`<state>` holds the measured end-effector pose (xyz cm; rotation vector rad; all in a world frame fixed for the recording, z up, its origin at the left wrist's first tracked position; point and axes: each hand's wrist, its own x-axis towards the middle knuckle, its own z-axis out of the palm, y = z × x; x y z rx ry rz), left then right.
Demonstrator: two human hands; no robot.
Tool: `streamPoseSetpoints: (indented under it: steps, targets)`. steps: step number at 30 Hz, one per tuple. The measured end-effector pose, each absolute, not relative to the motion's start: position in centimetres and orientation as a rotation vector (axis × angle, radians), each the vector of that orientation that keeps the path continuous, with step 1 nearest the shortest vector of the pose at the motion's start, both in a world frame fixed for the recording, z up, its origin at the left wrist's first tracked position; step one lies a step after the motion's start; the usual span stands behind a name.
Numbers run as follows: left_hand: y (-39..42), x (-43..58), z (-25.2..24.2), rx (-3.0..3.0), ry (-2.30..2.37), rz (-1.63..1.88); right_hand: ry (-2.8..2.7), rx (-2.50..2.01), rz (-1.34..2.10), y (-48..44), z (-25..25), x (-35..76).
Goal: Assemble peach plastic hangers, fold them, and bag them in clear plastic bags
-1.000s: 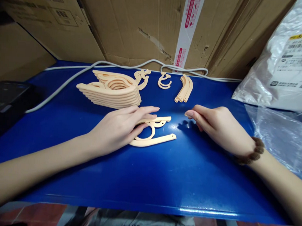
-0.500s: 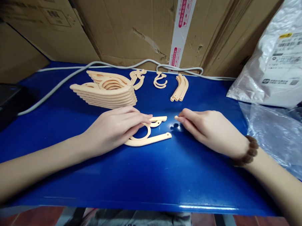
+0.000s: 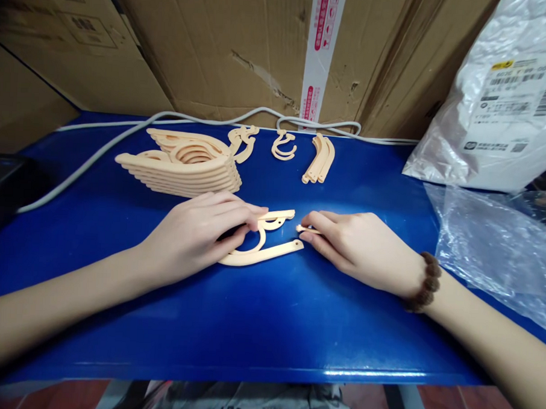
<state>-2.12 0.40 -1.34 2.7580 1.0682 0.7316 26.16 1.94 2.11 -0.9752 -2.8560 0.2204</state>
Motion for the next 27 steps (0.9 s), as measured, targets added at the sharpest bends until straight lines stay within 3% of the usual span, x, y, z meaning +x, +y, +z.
streamPoseSetpoints:
  steps: [11, 20, 27]
  targets:
    - [0.0, -1.7, -0.9, 2.826, 1.255, 0.707, -2.86, -0.983, 0.157, 0.9, 1.8, 25.7]
    - [-1.2, -0.6, -1.3, 2.831, 0.849, 0.643, -2.841, -1.024, 0.178, 0.8, 1.8, 25.5]
    - [-1.4, -0.4, -1.8, 2.848, 0.882, 0.481, -2.769, -1.224, 0.338, 0.8, 2.0, 25.3]
